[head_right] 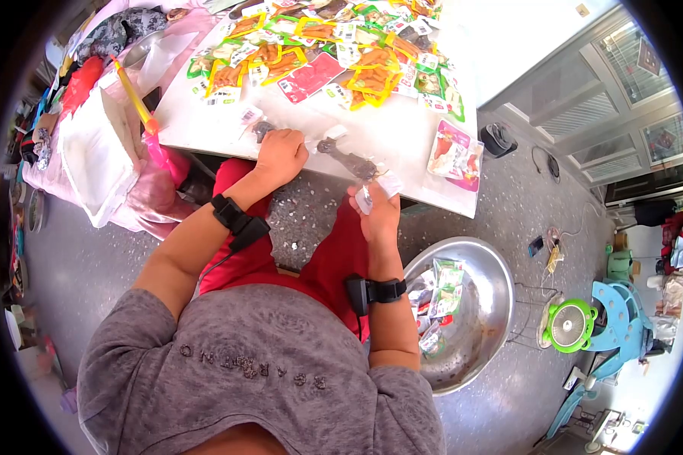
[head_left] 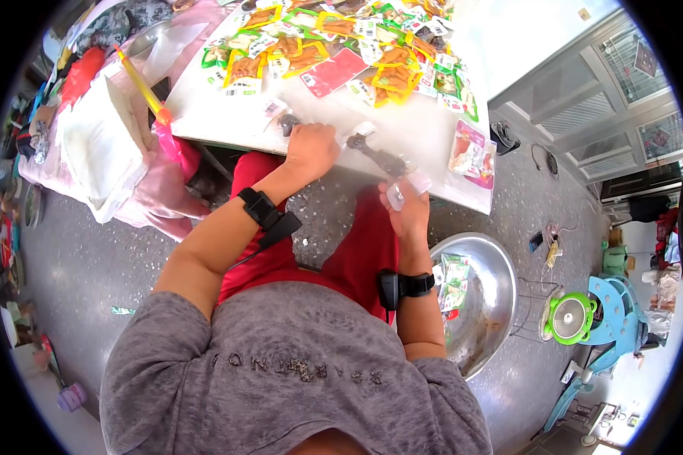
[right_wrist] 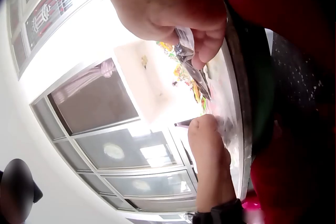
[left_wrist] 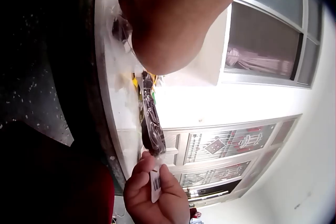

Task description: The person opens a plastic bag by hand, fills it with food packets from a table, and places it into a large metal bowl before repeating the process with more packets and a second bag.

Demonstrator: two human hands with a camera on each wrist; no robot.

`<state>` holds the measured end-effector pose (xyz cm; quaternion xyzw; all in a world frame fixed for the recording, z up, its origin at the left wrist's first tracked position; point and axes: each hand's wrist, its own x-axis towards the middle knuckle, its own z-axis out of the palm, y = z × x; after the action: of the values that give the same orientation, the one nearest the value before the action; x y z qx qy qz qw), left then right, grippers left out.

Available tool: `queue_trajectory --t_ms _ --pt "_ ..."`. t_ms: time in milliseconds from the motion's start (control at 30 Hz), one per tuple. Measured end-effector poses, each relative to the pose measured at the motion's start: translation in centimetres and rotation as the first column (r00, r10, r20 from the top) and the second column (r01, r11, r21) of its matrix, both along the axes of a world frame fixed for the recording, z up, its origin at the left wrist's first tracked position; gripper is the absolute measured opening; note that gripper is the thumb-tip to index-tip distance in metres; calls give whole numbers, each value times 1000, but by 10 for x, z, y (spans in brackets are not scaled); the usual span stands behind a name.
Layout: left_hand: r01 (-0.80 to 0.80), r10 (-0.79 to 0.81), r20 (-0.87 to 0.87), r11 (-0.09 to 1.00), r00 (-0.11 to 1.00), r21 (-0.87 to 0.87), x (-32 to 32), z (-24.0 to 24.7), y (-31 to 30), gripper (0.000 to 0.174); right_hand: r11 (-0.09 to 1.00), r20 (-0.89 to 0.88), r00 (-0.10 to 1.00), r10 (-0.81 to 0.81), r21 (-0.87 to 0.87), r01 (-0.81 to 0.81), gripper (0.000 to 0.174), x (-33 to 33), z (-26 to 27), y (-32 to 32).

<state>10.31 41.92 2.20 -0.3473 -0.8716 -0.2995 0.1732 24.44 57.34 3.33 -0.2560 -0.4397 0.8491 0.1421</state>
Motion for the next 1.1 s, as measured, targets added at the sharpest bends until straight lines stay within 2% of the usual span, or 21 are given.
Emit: queue_trajectory --t_ms 133,200,333,367,467,500,600,700,833,933,1033,1100 --pt "95 -88 -54 986 995 136 7 1 -3 5 991 62 990 126 35 -129 19 -7 5 1" --pt "134 -125 -59 972 990 195 12 4 -3 7 989 83 985 151 -6 -151 19 -15 3 1" --pt "236 -202 -176 952 963 197 20 3 -4 8 969 28 980 195 -159 -188 19 -38 -17 -4" --pt "228 -216 -93 962 972 150 20 -2 -5 9 960 -16 978 208 -187 -207 19 -44 -21 -9" --pt "234 -213 -149 962 966 141 24 -1 -5 10 946 -81 974 209 -237 -223 18 -61 -6 -33" --pt "231 -209 -154 963 966 137 24 0 -6 10 945 -99 966 238 -208 -254 16 -68 -6 -36" --pt "212 -190 -169 969 967 128 25 3 -9 12 938 134 933 334 47 -343 15 -77 2 -35" --pt "190 -167 -178 974 970 121 25 7 -14 14 813 200 813 547 106 -573 13 -70 15 -17" --pt "220 -204 -140 969 969 113 26 10 -15 14 906 148 897 418 13 -424 10 -65 2 -21" --pt "246 -225 -146 959 963 144 24 6 -13 12 922 184 921 342 122 -367 7 -77 -1 -32" --pt "279 -258 -141 948 956 154 21 9 -12 10 949 118 958 262 147 -277 8 -89 2 -44" --pt "294 -279 -120 946 953 135 18 10 -13 9 957 53 964 262 117 -266 9 -94 1 -47"
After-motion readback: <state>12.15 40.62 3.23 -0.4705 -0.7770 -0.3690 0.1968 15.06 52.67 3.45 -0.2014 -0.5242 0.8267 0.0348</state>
